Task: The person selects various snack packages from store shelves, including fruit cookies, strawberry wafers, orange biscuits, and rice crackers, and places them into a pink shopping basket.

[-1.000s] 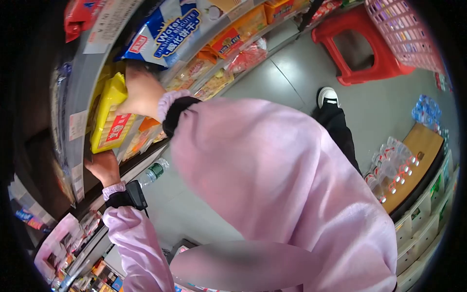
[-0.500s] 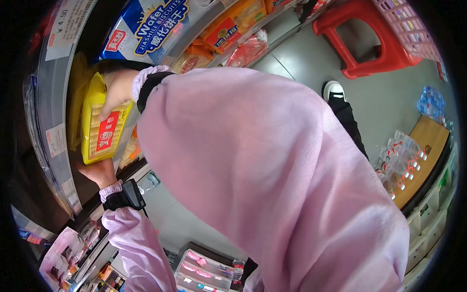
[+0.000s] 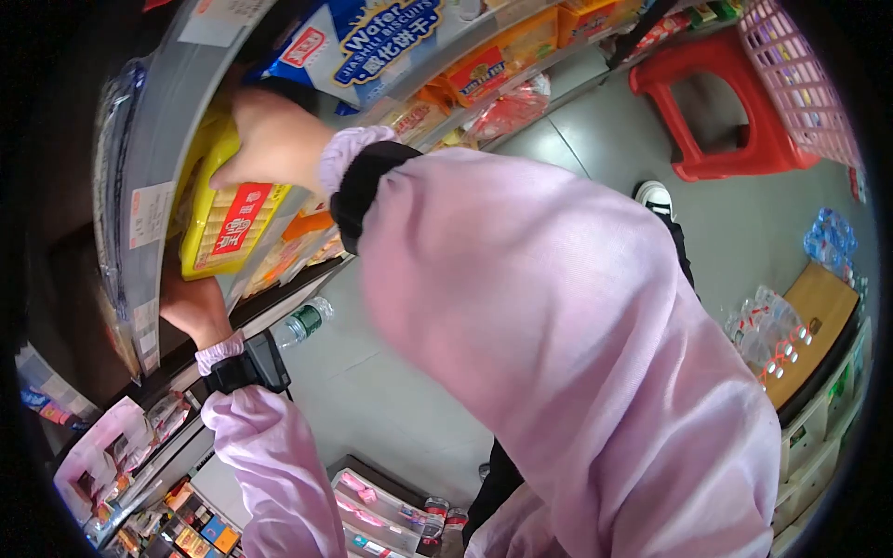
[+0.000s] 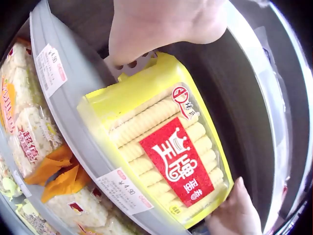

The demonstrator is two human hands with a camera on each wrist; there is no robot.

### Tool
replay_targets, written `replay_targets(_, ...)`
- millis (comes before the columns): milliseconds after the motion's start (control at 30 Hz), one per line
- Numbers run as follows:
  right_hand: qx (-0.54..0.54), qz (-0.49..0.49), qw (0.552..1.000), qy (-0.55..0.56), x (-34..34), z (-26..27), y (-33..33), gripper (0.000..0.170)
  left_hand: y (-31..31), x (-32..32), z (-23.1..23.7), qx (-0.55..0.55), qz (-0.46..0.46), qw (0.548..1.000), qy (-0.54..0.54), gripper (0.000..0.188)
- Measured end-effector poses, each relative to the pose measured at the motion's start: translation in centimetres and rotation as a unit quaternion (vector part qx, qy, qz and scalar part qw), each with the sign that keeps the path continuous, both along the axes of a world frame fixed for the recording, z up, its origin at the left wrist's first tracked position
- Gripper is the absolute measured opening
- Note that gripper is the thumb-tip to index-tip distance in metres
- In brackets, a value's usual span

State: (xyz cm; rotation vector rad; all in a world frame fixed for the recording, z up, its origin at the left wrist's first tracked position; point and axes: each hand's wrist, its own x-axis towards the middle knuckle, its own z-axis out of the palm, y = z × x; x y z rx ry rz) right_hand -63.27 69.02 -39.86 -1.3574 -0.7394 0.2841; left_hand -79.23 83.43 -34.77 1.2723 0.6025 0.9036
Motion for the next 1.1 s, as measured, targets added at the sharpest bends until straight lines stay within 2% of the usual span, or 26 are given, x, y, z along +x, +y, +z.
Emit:
replay_targets(67,0.014,-0.017,0.999,0.029,-0.3,-0.2,0.2,0.062,0.2,-0.4,-0.3,-0.040,0.013,0.999,-0.034,0.058)
replay_targets(133,-0.022,-0.038,0.999,0.026,-1.0,-0.4,-0.4,0.054,0.1,-0.8,-0.7,-0.098,0.002,0.993,-0.067,0.055)
replay_targets(200,-0.065,-0.065,0.995,0.029,-1.7,-0.4,-0.9,0.049,-0.1,-1.2,-1.7,-0.118,-0.009,0.991,-0.056,0.055)
replay_targets(233,-0.059,-0.053,0.997,0.022,-2.2,-0.2,-1.0,0.041,0.1,-1.4,-2.3,-0.126,-0.021,0.990,-0.055,0.055)
replay_targets(333,-0.103,-0.069,0.992,-0.006,-3.1,0.8,-1.4,0.042,-0.5,-1.6,-2.2,-0.131,-0.012,0.990,-0.047,0.058)
replay_targets(367,-0.071,-0.080,0.994,-0.001,-3.3,1.2,-1.5,0.031,-1.2,-1.9,-1.6,-0.134,-0.014,0.990,-0.051,0.058)
replay_targets(467,-0.041,-0.072,0.996,-0.017,-4.4,3.1,-2.9,0.030,-3.2,-3.8,0.5,-0.132,0.007,0.990,-0.058,0.054)
replay_targets(500,-0.011,-0.109,0.993,-0.039,-5.3,3.6,-3.5,0.029,-4.3,-4.4,1.2,-0.135,-0.003,0.990,-0.045,0.053)
replay_targets(600,-0.053,-0.106,0.992,-0.035,-7.3,5.3,-7.2,0.038,-8.1,-7.3,2.7,-0.165,-0.016,0.986,-0.019,0.044)
replay_targets(667,-0.107,-0.043,0.993,0.014,-8.5,6.1,-10.7,0.044,-11.0,-10.0,2.9,-0.168,-0.061,0.984,0.015,0.043)
replay_targets(800,-0.276,0.049,0.954,0.110,-9.0,9.6,-20.8,0.037,-19.0,-12.9,6.8,-0.247,-0.151,0.953,0.091,0.041)
replay_targets(867,-0.335,0.026,0.932,0.137,-8.5,12.9,-26.6,0.038,-23.0,-12.7,9.7,-0.257,-0.190,0.934,0.160,0.041)
replay_targets(933,-0.305,-0.025,0.937,0.169,-7.8,14.9,-32.3,0.041,-26.2,-11.3,12.1,-0.243,-0.272,0.901,0.233,0.044)
replay_targets(1000,-0.323,-0.036,0.918,0.227,-5.7,18.3,-37.9,0.038,-29.8,-8.2,14.2,-0.231,-0.311,0.886,0.255,0.041)
replay_targets(1067,-0.368,-0.079,0.902,0.210,-3.4,20.3,-43.5,0.036,-33.2,-4.3,15.9,-0.220,-0.355,0.865,0.278,0.039)
replay_targets(1100,-0.355,-0.105,0.898,0.238,-2.2,21.6,-46.0,0.035,-35.3,-1.4,17.3,-0.197,-0.379,0.861,0.274,0.033)
